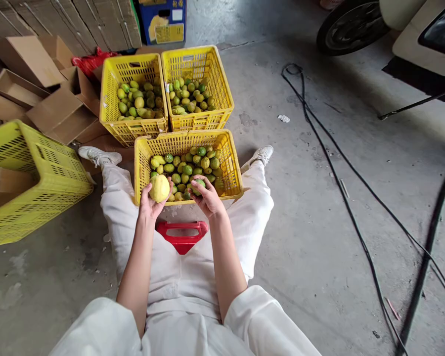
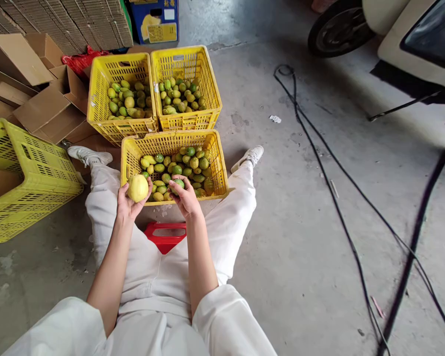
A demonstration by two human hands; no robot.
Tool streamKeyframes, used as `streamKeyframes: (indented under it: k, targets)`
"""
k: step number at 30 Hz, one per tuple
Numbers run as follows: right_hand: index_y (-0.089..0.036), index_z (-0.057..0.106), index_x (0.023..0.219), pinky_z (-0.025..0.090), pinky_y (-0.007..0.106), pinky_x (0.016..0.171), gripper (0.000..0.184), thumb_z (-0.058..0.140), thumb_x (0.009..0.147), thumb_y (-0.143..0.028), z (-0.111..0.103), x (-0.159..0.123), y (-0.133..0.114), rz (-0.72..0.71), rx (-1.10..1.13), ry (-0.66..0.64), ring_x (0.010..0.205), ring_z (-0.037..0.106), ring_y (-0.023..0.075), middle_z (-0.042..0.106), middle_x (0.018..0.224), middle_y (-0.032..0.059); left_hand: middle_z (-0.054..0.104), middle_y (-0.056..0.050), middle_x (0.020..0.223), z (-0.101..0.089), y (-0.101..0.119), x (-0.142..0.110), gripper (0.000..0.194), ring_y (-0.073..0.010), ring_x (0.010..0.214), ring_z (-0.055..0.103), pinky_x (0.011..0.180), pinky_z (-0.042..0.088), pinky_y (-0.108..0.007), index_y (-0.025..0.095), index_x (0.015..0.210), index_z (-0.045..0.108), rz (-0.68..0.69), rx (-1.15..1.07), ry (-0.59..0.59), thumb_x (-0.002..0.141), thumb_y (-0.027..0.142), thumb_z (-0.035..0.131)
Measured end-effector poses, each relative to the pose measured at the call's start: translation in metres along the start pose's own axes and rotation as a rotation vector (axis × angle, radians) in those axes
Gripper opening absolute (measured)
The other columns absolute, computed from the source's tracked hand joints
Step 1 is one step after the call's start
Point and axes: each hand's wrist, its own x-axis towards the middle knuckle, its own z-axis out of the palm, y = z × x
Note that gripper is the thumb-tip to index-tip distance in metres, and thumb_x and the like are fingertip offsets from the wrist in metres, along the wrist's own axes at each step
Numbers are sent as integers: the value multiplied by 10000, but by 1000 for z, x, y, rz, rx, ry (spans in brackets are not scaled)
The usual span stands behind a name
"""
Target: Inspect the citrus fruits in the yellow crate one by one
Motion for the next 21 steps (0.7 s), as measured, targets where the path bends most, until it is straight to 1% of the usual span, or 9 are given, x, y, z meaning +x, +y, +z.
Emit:
streamKeyframes:
  k: [3, 5, 7, 10, 12, 14, 16, 18, 21]
  targets:
    - [-262, 632, 943, 553, 224, 678, 277, 771, 703, -259, -1, -1, -6, -46, 31, -47, 820, 665, 124, 663, 893, -33, 717, -126, 1133, 1, 0, -1, 379, -295, 1187, 647, 943, 578, -413, 191, 1149, 634, -33, 64, -8, 791, 315, 648]
    - [-269, 640, 988, 589, 293, 753, 281, 710, 718, -242, 0, -3, -12, -38, 72, -117, 951, 679, 178, 690, 956, -5, 729, -126, 1067, 4, 3, -4, 308, -286, 1138, 671, 884, 601, -374, 171, 1064, 661, -33, 115, -2, 807, 339, 637]
    - [-271, 647, 1022, 602, 350, 807, 303, 693, 724, -249, 2, -6, -16, -49, 95, -168, 1024, 672, 210, 702, 985, 10, 736, -122, 984, 9, 6, -6, 294, -278, 1076, 695, 811, 615, -330, 158, 998, 680, -20, 163, -3, 828, 389, 613]
    - [-268, 656, 1049, 604, 328, 786, 334, 750, 731, -302, 5, -10, -18, -93, 79, -180, 939, 679, 185, 697, 1001, -2, 741, -125, 984, 17, 9, -9, 366, -308, 1111, 686, 831, 615, -371, 163, 1029, 696, -10, 179, -29, 857, 454, 556]
    - [-251, 664, 1026, 587, 271, 700, 364, 809, 699, -321, 6, -10, -16, -79, 45, -165, 796, 658, 141, 675, 944, -16, 745, -125, 1051, 20, 10, -11, 355, -323, 1182, 656, 915, 591, -428, 173, 1090, 690, 4, 144, -29, 865, 401, 538]
    - [-231, 663, 958, 553, 230, 626, 374, 857, 648, -307, 6, -9, -11, -36, 15, -129, 685, 600, 103, 628, 836, -36, 744, -120, 1105, 21, 8, -10, 332, -315, 1239, 625, 991, 553, -451, 180, 1135, 678, 18, 115, -18, 858, 298, 539]
    - [-218, 644, 877, 525, 206, 589, 375, 886, 599, -284, 5, -7, -7, -4, 1, -73, 632, 544, 80, 575, 751, -56, 742, -119, 1123, 19, 4, -8, 324, -294, 1275, 603, 1044, 521, -434, 181, 1149, 672, 31, 108, -10, 852, 236, 556]
    - [-217, 620, 828, 497, 186, 557, 385, 899, 567, -267, 4, -5, -4, -4, -5, -24, 608, 510, 68, 558, 718, -68, 744, -121, 1094, 14, -1, -5, 278, -277, 1285, 596, 1068, 505, -401, 174, 1110, 680, 34, 111, 7, 857, 244, 588]
    - [-233, 623, 862, 484, 178, 557, 384, 889, 590, -286, 1, -5, -5, -43, -13, -19, 634, 536, 79, 610, 744, -58, 741, -110, 1016, 8, -5, -2, 210, -262, 1265, 608, 1063, 513, -370, 168, 1005, 691, 31, 114, 17, 849, 299, 637]
